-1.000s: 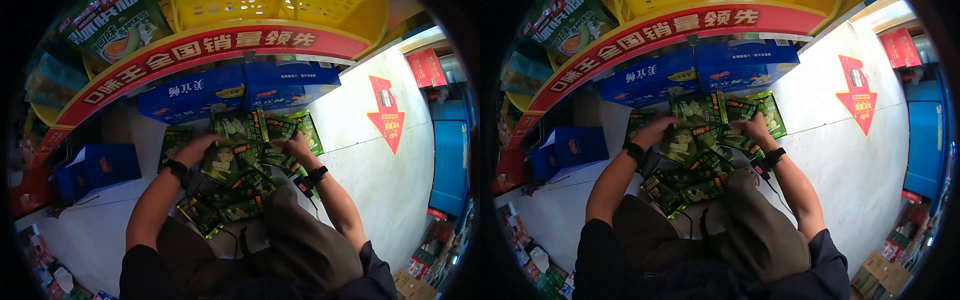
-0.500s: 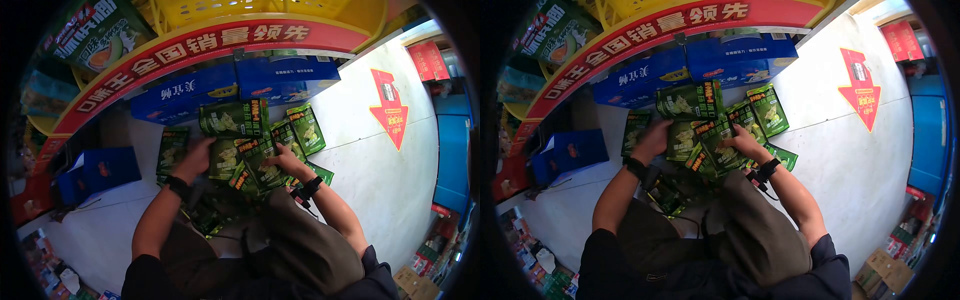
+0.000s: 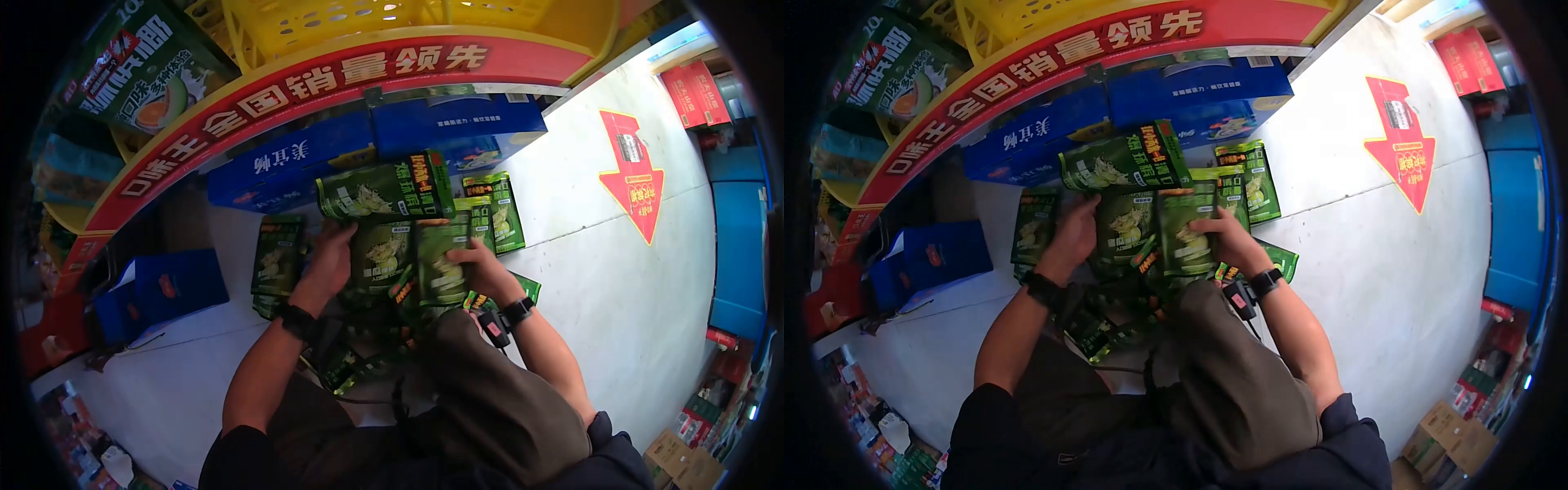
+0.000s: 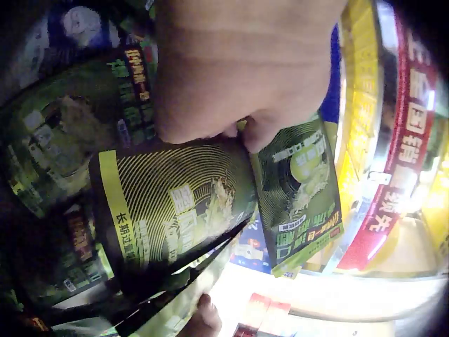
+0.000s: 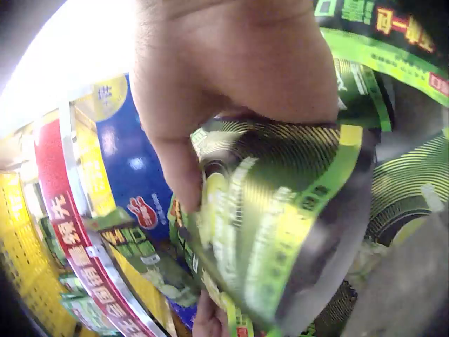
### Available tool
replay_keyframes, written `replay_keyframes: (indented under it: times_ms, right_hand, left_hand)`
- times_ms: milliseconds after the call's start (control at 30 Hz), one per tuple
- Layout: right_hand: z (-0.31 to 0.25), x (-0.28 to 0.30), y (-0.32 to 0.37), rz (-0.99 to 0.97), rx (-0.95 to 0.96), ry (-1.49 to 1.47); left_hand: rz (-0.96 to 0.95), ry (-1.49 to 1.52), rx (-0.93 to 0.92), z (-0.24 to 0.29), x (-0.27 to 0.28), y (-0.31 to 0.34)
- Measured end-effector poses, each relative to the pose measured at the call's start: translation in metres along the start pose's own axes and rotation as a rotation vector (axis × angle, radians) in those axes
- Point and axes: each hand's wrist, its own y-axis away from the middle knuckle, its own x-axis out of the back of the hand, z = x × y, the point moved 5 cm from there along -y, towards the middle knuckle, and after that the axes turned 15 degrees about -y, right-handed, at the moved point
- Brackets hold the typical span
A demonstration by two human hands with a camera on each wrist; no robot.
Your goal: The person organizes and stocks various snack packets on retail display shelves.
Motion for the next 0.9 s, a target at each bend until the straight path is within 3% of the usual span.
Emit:
replay_keyframes:
  times_ms: [67, 167, 267, 400, 467, 500, 567, 600, 667, 700, 733, 767, 800, 833, 900]
  right_hand:
    - [-0.021, 0.001, 0.016, -0.030, 0.116, 0.008]
    - [-0.037, 0.009, 0.033, -0.055, 0.129, 0.119]
    - [-0.040, 0.010, 0.035, -0.037, 0.118, 0.301]
    - [-0.017, 0.013, 0.022, 0.014, -0.008, 0.533]
    - [-0.008, 0.015, 0.010, 0.026, 0.016, 0.738]
    - [-0.003, 0.010, 0.008, 0.024, 0.011, 0.739]
    - [0.002, -0.004, 0.006, -0.020, 0.162, 0.872]
    - [0.008, 0.002, 0.003, -0.020, 0.161, 0.866]
    - [0.019, 0.006, -0.003, -0.075, 0.284, 1.446]
    - [0.022, 0.011, -0.006, 0.016, 0.164, 1.398]
    - [0.017, 0.005, -0.003, 0.018, 0.163, 1.397]
    - [0.016, 0.002, 0.001, 0.009, 0.052, 1.217]
    - [0.017, 0.001, 0.003, -0.002, -0.053, 1.036]
    - [0.015, 0.006, 0.005, -0.018, 0.059, 0.971]
    - [0.008, 0.004, 0.017, 0.014, 0.073, 0.920]
  left_hand:
    - [-0.013, -0.004, -0.064, 0.022, -0.011, 0.004]
    - [-0.032, 0.094, 0.041, 0.038, -0.031, 0.017]
    - [-0.044, 0.089, 0.003, 0.040, -0.047, 0.020]
    - [-0.016, 0.135, -0.002, 0.001, -0.026, 0.008]
    - [0.199, 0.050, -0.033, -0.026, 0.003, 0.009]
    - [0.204, 0.052, -0.033, -0.035, 0.013, 0.012]
    - [0.387, -0.361, 0.115, -0.050, 0.040, 0.025]
    - [0.388, -0.366, 0.118, -0.052, 0.047, 0.032]
    - [0.420, -0.703, 0.169, -0.051, 0.062, 0.042]
    - [0.415, -0.706, 0.170, -0.050, 0.076, 0.039]
    - [0.379, -1.021, 0.169, -0.046, 0.090, 0.035]
    - [0.337, -1.335, 0.171, -0.048, 0.101, 0.034]
    - [0.338, -1.336, 0.175, -0.033, 0.091, 0.038]
    - [0.295, -1.425, -0.042, 0.007, 0.059, 0.043]
    - [0.172, -1.627, -0.379, 0.053, 0.018, 0.038]
